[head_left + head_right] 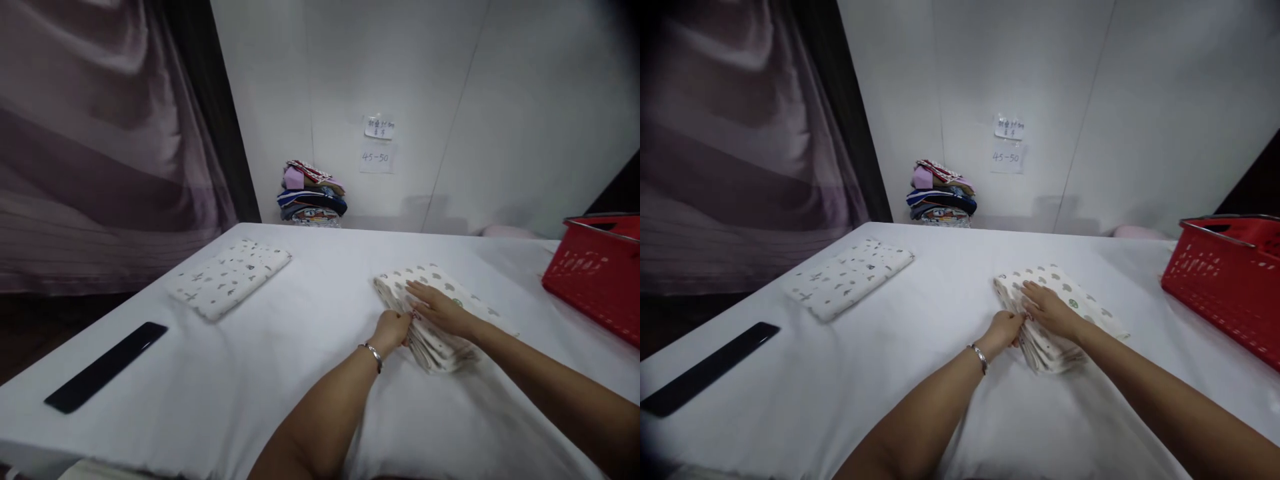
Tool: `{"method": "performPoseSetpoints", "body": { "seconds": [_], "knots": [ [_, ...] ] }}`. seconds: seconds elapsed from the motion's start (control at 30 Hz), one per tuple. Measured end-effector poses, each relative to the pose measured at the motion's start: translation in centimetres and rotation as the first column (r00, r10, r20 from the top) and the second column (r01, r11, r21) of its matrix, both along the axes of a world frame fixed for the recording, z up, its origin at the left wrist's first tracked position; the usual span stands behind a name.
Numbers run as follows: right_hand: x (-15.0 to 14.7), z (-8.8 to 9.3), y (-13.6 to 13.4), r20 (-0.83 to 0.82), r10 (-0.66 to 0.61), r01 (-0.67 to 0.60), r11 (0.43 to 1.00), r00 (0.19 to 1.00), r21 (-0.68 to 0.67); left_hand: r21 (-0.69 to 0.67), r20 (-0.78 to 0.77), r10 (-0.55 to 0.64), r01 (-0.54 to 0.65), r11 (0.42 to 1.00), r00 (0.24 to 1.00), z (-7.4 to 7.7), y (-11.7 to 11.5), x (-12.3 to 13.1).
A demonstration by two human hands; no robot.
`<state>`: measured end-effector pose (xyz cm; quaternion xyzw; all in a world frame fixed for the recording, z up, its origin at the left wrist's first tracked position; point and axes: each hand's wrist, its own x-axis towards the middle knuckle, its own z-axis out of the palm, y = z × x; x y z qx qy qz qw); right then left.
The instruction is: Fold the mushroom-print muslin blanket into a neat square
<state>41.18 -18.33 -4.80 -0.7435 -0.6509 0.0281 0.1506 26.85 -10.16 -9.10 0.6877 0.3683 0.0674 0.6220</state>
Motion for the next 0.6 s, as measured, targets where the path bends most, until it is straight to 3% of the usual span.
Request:
{"method": "performPoseSetpoints", "body": {
  "seconds": [0.07,0.2,0.33,0.6],
  "knots": [
    [-0.5,-0.3,3.7,0.008,0.052,-0.052,0.998,0.999,-0.029,-0.007,-0.011,-0.007,0.007,1.0,1.0,0.0,0.0,0.1],
    [-0.2,-2.3,8.4,0.03,-0.057,0.06,0.988,0.998,-0.143,0.026,-0.032,-0.025,0.026,0.999,0.999,-0.5,0.1,0.2],
    [0.9,-4.0,9.1,0.014,-0.068,0.069,0.988,0.998,-0.136,0.032,-0.041,-0.026,0.027,0.999,0.999,-0.9,0.1,0.3],
    [2.4,-5.1,8.9,0.021,-0.039,0.04,0.997,0.999,-0.059,0.068,-0.023,-0.024,0.025,0.997,0.999,-0.1,-0.4,-0.3]
  ]
}}
